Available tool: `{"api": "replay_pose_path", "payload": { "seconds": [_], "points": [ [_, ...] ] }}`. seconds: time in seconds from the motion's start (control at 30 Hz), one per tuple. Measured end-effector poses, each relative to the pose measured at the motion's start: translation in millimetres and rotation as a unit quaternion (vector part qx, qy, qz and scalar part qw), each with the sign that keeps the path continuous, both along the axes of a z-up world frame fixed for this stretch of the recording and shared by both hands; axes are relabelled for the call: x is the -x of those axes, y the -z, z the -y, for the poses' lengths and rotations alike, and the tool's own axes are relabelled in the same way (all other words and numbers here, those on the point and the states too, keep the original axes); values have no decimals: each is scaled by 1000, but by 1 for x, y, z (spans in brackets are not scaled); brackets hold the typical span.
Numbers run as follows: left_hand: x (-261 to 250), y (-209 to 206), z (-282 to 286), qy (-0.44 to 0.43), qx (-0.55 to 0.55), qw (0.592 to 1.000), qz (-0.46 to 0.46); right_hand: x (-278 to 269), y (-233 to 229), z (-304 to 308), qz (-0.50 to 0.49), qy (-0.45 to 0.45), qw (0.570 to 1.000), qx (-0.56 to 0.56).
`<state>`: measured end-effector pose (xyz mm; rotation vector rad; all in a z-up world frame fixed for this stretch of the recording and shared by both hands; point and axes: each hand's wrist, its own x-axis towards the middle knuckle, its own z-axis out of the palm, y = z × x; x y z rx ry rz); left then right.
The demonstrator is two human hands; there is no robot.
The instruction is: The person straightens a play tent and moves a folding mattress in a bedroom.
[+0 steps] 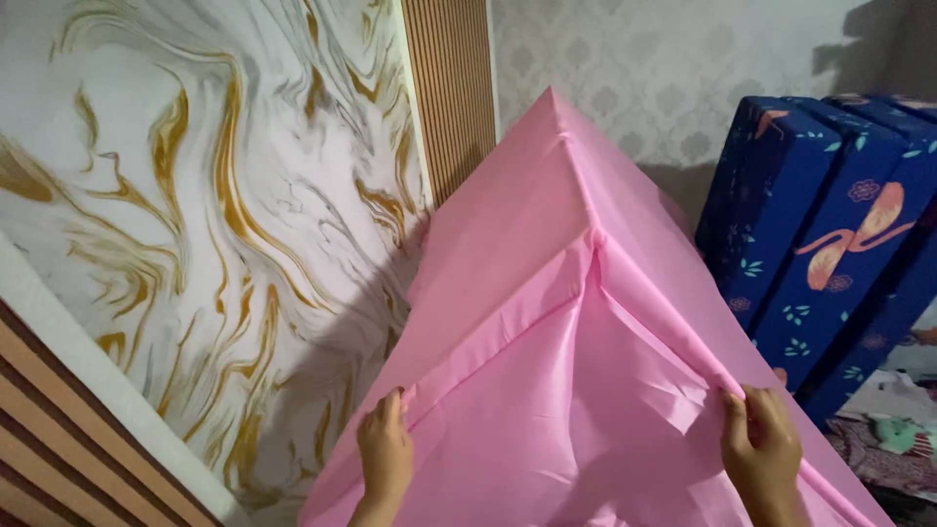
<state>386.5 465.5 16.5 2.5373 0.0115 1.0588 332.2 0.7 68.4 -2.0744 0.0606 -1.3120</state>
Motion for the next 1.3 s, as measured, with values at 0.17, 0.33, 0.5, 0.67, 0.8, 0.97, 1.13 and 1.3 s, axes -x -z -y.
{"api": "replay_pose_path", "payload": {
  "seconds": [0.17, 0.33, 0.5, 0.67, 0.8, 0.97, 1.13, 1.3],
  "points": [
    [9, 7, 3, 56, 122, 991, 5, 29, 10, 4, -1, -3, 1000, -21],
    [26, 7, -16, 109, 128, 984, 57, 73, -1, -27, 0, 21, 1000, -22],
    [42, 9, -78, 129, 149, 979, 47, 114, 1, -93, 6, 30, 998, -51],
    [50, 5, -125, 135, 111, 982, 70, 142, 2, -141, -3, 53, 998, -43],
    [17, 20, -143, 131, 175, 975, -44, 139, 6, -158, -26, 59, 998, -27],
    [14, -7, -143, 85, 147, 985, -40, 127, -20, -186, -67, 81, 991, -83],
    [-15, -15, -146, 128, 211, 968, -36, 93, -16, -190, -11, 75, 996, -43],
    [-48, -17, -142, 128, 198, 971, 36, 63, -24, -194, -39, 81, 994, -57]
  ]
}}
